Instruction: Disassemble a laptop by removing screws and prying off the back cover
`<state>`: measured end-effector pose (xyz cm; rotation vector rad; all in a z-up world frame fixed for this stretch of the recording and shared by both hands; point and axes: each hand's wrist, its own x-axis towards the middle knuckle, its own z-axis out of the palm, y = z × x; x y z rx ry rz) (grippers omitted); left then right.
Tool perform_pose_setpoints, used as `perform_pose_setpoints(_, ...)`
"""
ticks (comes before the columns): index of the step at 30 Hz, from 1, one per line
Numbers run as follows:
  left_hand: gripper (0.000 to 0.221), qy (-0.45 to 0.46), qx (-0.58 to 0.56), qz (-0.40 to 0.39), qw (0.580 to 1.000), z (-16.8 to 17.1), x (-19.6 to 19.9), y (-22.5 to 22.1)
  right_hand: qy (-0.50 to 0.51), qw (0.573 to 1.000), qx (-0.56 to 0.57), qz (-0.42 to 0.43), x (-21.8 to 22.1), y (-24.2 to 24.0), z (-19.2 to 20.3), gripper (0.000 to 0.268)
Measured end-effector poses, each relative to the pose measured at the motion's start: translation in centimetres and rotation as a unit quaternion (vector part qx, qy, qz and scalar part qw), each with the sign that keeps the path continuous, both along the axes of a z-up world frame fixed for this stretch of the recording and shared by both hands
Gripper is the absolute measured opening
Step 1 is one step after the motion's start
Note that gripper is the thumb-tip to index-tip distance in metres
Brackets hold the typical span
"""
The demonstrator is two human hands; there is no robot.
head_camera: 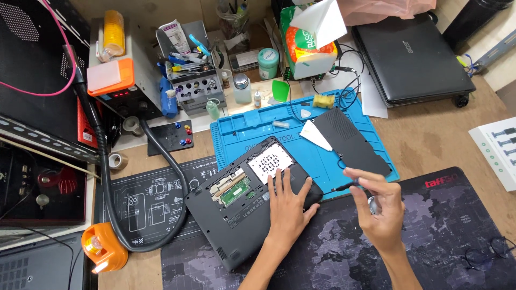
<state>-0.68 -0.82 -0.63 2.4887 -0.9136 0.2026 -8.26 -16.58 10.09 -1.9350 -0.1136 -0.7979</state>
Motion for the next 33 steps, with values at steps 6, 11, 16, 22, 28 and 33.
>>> perform_pose_setpoints(6,0.068,0.000,0.004,0.001,1.000,0.0,0.0,0.0,-0.010,0.999,-0.001,-0.046,-0.3,-1.0,-2.2,0.045)
perform_pose_setpoints(11,0.069,0.002,0.007,0.000,1.000,-0.1,0.0,0.0,0.009,1.000,0.000,-0.021,-0.2,0.0,-0.4,0.024)
perform_pose_setpoints(16,0.069,-0.001,0.005,0.002,1.000,0.0,0.0,0.0,-0.008,0.999,0.010,-0.049,-0.3,-0.7,-1.6,0.047)
perform_pose_setpoints(22,0.068,0.005,0.007,0.001,1.000,-0.1,0.0,0.0,0.005,0.999,0.006,-0.043,-0.3,-0.1,-1.2,0.025)
perform_pose_setpoints(28,0.067,0.010,0.003,0.002,1.000,0.0,0.0,-0.1,0.005,0.999,-0.009,-0.038,-0.4,-0.3,-1.0,0.038)
perform_pose_setpoints(33,0.068,0.011,0.003,0.002,1.000,-0.2,0.0,-0.1,0.001,0.999,0.018,-0.043,-0.3,-0.2,-1.7,0.037)
